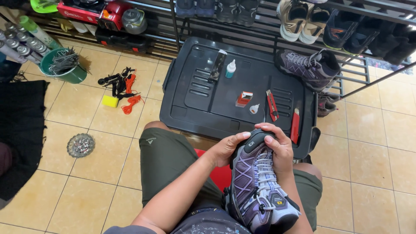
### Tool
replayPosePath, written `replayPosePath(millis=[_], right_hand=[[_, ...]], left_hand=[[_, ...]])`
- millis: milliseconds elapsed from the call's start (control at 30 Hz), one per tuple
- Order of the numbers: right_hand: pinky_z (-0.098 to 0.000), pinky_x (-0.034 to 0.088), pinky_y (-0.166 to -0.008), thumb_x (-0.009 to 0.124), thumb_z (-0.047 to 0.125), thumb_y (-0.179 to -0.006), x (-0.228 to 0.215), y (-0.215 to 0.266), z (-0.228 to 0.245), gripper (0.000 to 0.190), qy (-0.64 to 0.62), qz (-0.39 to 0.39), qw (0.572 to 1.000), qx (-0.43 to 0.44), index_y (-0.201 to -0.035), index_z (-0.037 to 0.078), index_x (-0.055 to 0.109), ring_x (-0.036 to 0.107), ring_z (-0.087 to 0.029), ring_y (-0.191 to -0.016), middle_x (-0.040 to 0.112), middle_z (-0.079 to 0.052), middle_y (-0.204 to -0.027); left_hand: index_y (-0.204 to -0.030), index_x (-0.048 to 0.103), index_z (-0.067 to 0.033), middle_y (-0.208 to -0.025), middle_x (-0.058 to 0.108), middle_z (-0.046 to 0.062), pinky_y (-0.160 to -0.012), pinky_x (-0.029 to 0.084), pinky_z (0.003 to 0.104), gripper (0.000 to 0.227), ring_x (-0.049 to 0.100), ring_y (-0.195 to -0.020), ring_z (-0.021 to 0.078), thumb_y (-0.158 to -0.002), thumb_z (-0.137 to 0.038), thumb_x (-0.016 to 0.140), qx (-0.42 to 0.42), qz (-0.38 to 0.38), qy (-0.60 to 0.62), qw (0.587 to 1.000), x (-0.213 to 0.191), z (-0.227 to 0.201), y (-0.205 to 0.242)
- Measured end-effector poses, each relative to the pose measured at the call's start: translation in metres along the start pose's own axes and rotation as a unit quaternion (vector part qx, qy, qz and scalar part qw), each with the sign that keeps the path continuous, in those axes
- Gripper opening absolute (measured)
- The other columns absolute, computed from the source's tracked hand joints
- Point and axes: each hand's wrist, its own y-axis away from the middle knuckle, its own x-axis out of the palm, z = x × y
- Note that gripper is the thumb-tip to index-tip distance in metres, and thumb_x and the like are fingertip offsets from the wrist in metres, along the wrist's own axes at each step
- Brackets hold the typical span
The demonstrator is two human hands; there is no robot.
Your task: Repairing the toe area of a hiking boot by applying manual pressure to bond the materials.
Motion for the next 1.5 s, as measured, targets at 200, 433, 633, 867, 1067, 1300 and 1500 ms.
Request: replayPosePath(millis=[200,433,633,867,1067,1300,1500], right_hand=[[-0.0341,0.046,-0.101,0.061,0.016,-0.091,0.001,-0.004,0.003,0.031,0.035,-0.006,0.999,0.016,-0.114,-0.004,0.067,0.063,-0.025,-0.113,0.069,-0.026,-0.119],[-0.0341,0.044,-0.103,0.061,0.018,-0.091,0.009,-0.007,0.005,0.031,0.051,-0.006,0.998,0.032,-0.114,-0.002,0.068,0.062,-0.025,-0.115,0.07,-0.024,-0.118],[-0.0333,0.044,-0.104,0.063,0.019,-0.091,0.01,-0.007,0.007,0.031,0.069,-0.007,0.997,0.033,-0.114,-0.001,0.07,0.062,-0.022,-0.115,0.071,-0.022,-0.117],[-0.031,0.049,-0.093,0.062,0.015,-0.092,0.006,-0.006,0.004,0.028,0.056,-0.012,0.997,0.045,-0.114,-0.001,0.069,0.062,-0.019,-0.106,0.07,-0.021,-0.117],[-0.03,0.048,-0.092,0.063,0.016,-0.091,0.008,-0.005,0.003,0.029,0.039,-0.015,0.998,0.045,-0.114,-0.001,0.069,0.061,-0.019,-0.107,0.07,-0.021,-0.118],[-0.0278,0.048,-0.09,0.064,0.013,-0.091,0.008,-0.004,0.0,0.028,0.033,-0.013,0.999,0.033,-0.114,-0.002,0.07,0.062,-0.017,-0.105,0.071,-0.02,-0.116],[-0.0286,0.049,-0.09,0.064,0.013,-0.092,0.008,-0.004,0.0,0.027,0.035,-0.017,0.999,0.028,-0.114,-0.003,0.07,0.062,-0.018,-0.105,0.071,-0.021,-0.116]], left_hand=[[-0.124,0.072,-0.0128,-0.097,0.072,0.01,-0.069,0.063,0.03,0.047,0.074,-0.085,0.0182,-0.098,-0.051,0.068,0.088,-0.083,-0.119,0.985,-0.02,0.005,-0.006],[-0.109,0.078,-0.0205,-0.103,0.071,-0.004,-0.087,0.054,0.027,0.02,0.068,-0.103,0.0122,-0.09,-0.026,0.079,0.341,-0.19,-0.392,0.833,0.003,-0.017,0.046],[-0.102,0.077,-0.0176,-0.091,0.072,0.002,-0.071,0.056,0.028,0.011,0.068,-0.085,0.0168,-0.093,-0.021,0.074,0.395,0.059,-0.481,0.781,0.042,-0.023,0.063],[-0.074,0.066,-0.017,-0.082,0.059,0.0,-0.059,0.052,0.033,0.013,0.063,-0.075,0.0244,-0.086,-0.021,0.063,0.423,0.072,-0.779,0.457,0.042,0.013,0.033],[-0.074,0.062,-0.0107,-0.081,0.057,0.004,-0.054,0.048,0.037,0.005,0.059,-0.07,0.0258,-0.076,-0.009,0.066,0.405,0.022,-0.822,0.401,0.047,0.022,0.035],[-0.083,0.055,-0.0087,-0.083,0.049,0.004,-0.058,0.043,0.039,0.011,0.056,-0.073,0.0288,-0.09,-0.016,0.057,0.42,-0.013,-0.811,0.407,0.035,0.034,0.032],[-0.086,0.054,-0.0089,-0.083,0.045,0.003,-0.064,0.045,0.038,0.022,0.055,-0.076,0.0281,-0.101,-0.024,0.049,0.441,-0.013,-0.769,0.462,0.022,0.04,0.024]])
